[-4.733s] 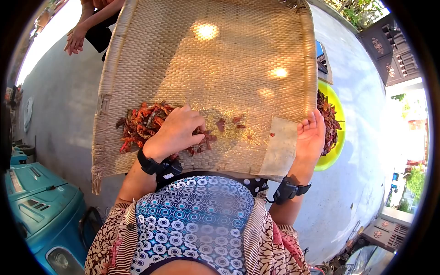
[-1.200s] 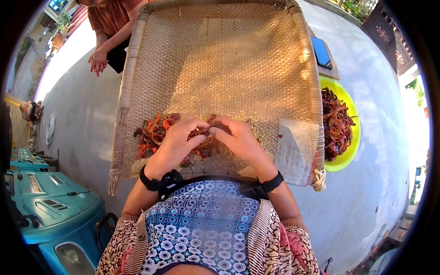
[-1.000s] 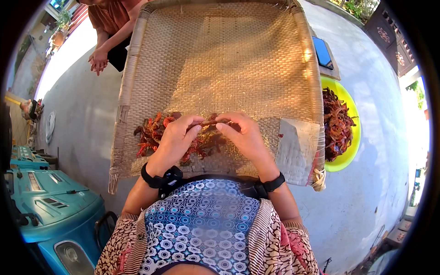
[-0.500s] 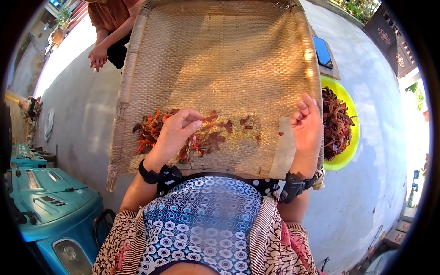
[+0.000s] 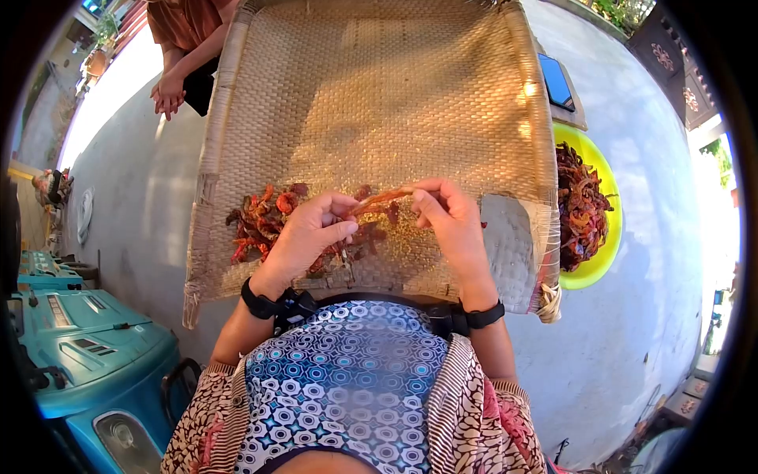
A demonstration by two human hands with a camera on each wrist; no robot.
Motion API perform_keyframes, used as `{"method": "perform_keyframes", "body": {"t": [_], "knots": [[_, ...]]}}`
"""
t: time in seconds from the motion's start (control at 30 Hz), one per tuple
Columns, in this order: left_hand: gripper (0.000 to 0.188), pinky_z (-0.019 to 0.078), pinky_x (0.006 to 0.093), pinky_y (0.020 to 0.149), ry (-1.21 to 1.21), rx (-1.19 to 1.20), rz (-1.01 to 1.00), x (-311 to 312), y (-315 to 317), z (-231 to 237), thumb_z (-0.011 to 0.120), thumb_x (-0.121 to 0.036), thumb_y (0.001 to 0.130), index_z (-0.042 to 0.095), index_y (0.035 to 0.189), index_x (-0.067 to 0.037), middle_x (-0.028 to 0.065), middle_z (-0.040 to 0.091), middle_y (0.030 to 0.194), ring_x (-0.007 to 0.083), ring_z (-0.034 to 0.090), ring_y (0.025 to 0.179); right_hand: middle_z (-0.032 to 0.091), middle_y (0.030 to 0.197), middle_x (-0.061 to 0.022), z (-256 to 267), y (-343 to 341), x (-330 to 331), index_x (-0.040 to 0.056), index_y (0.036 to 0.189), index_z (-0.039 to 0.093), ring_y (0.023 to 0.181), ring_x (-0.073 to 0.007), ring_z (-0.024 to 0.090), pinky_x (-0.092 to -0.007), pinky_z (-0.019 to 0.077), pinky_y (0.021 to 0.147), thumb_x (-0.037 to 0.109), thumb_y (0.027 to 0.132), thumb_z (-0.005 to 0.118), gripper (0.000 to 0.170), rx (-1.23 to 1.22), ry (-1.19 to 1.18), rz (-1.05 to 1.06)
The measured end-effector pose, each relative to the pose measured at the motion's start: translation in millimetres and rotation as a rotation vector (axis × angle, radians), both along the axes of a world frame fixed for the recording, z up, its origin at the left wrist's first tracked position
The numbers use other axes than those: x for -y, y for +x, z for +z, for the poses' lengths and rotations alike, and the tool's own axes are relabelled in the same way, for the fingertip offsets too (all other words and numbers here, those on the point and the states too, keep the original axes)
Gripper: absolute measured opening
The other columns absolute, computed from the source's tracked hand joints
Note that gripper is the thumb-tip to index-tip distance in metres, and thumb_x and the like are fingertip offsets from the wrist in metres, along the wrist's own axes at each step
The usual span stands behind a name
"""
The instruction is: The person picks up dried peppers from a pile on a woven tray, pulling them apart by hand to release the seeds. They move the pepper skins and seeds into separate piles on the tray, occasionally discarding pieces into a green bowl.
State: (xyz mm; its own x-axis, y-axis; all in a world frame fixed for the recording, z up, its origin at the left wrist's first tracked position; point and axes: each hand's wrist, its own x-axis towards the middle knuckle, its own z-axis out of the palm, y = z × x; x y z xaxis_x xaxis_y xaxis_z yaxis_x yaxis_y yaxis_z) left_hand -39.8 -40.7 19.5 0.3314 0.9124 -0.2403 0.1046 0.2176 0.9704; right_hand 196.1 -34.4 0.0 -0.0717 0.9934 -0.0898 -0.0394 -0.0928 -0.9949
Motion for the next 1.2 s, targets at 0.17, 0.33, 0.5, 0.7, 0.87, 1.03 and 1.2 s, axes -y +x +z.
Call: {"method": "perform_keyframes", "body": {"t": [0.17,0.33,0.5,0.7,0.87,1.03,1.2], "knots": [[0.024,0.0489,0.0246,0.068,0.027,-0.025,-0.011,-3,1,4,0.063,-0.006,0.091,0.056,0.113,0.0,0.0045,0.061,0.089,0.0111,0.06,0.079,0.063,0.082,-0.0004,4,19,2,0.005,0.102,0.063,0.066,-0.007,0.054,-0.0216,0.044,0.063,0.016,0.095,0.06,0.013,-0.082,0.032,-0.212],[0.017,0.0495,0.0245,0.063,0.039,-0.081,0.032,-2,1,1,0.064,-0.005,0.091,0.056,0.106,-0.001,0.0045,0.063,0.086,0.0102,0.061,0.076,0.063,0.082,-0.0012,0,28,1,0.0077,0.103,0.062,0.065,-0.0083,0.054,-0.0238,0.0447,0.063,0.018,0.096,0.06,0.013,-0.33,0.029,-0.372],[0.015,0.0513,0.0236,0.06,0.086,0.036,0.16,-4,-2,-1,0.065,-0.005,0.09,0.056,0.101,-0.002,0.0052,0.065,0.083,0.01,0.063,0.074,0.063,0.084,0.0012,-13,84,-9,0.0094,0.104,0.062,0.066,-0.0087,0.054,-0.0244,0.0439,0.062,0.023,0.096,0.059,0.016,-0.777,0.037,-0.553],[0.014,0.0526,0.0235,0.062,0.127,0.101,0.196,-5,5,-1,0.065,-0.005,0.09,0.055,0.1,-0.003,0.0048,0.064,0.083,0.0099,0.063,0.075,0.065,0.091,-0.0004,15,59,6,0.006,0.116,0.059,0.067,-0.0072,0.056,-0.0211,0.0439,0.054,0.03,0.098,0.055,0.031,-0.313,-0.067,-0.32],[0.014,0.052,0.023,0.066,0.16,0.139,0.189,-4,15,-1,0.065,-0.005,0.09,0.056,0.101,-0.003,0.0038,0.064,0.087,0.009,0.062,0.077,0.066,0.09,-0.0022,25,-15,17,0.0011,0.108,0.062,0.063,-0.0075,0.056,-0.0233,0.0472,0.055,0.023,0.094,0.062,0.026,0.227,-0.134,0.391],[0.016,0.0504,0.0247,0.072,0.159,0.028,0.199,-5,0,12,0.065,-0.009,0.091,0.059,0.105,-0.003,0.0016,0.063,0.089,0.0101,0.061,0.081,0.063,0.08,0.0011,19,-13,12,0.0031,0.099,0.063,0.062,-0.005,0.053,-0.0218,0.0443,0.055,0.021,0.094,0.062,0.019,0.153,-0.149,0.406],[0.02,0.0492,0.0315,0.078,0.281,-0.449,-0.038,0,-28,17,0.063,-0.004,0.086,0.063,0.106,-0.005,0.0063,0.061,0.096,0.0167,0.06,0.088,0.061,0.08,0.0007,6,46,3,0.0052,0.1,0.063,0.061,-0.0063,0.052,-0.0217,0.0425,0.057,0.021,0.097,0.059,0.016,-0.175,-0.001,-0.133]]}}
